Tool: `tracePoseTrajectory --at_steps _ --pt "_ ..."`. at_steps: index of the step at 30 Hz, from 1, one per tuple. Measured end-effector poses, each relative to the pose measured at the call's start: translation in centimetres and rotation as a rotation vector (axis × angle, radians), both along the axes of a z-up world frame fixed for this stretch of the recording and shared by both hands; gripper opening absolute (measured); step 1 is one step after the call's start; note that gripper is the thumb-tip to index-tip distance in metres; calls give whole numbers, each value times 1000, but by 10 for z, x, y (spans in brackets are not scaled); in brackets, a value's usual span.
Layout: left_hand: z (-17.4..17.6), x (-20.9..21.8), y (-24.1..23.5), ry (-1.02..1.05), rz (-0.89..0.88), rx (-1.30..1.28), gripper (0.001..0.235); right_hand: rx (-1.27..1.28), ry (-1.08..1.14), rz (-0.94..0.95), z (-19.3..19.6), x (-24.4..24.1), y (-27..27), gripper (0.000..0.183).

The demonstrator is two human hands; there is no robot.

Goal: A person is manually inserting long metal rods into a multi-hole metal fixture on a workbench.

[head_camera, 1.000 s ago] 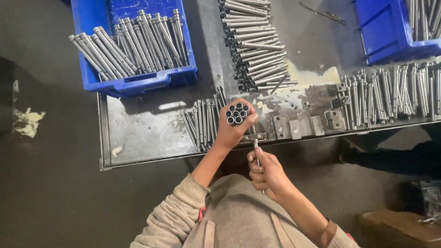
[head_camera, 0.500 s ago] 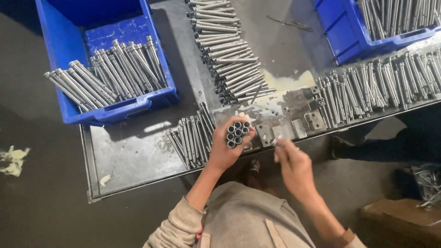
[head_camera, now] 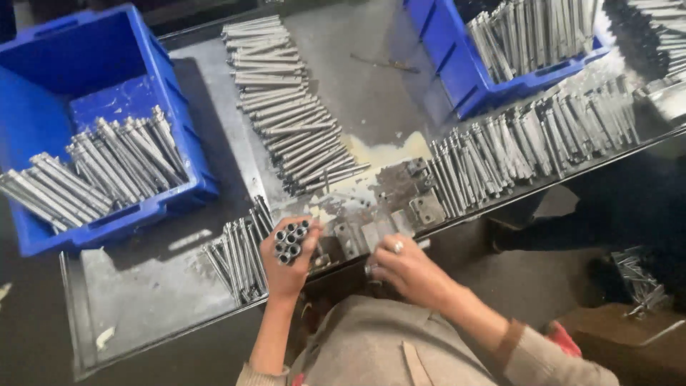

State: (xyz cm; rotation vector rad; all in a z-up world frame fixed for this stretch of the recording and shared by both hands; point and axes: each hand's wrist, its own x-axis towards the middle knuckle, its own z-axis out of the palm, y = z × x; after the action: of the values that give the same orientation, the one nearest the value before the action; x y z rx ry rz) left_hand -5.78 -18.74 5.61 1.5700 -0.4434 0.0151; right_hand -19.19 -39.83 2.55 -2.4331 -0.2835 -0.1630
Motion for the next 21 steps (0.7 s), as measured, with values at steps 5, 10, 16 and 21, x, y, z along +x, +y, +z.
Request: tracePoseTrajectory --at_steps 5,10,16,21 --pt "6 -12 -2 -86 170 -65 6 -74 -254 -625 14 27 -126 18" --pt "8 -13 -5 -145 184 -186 22 -213 246 -940 -11 49 -193 72" --pt "21 -9 2 -60 42 -117 22 291 -146 -552 38 62 29 13" --pt "10 -4 9 47 98 -291 16 400 -109 -398 24 62 91 20"
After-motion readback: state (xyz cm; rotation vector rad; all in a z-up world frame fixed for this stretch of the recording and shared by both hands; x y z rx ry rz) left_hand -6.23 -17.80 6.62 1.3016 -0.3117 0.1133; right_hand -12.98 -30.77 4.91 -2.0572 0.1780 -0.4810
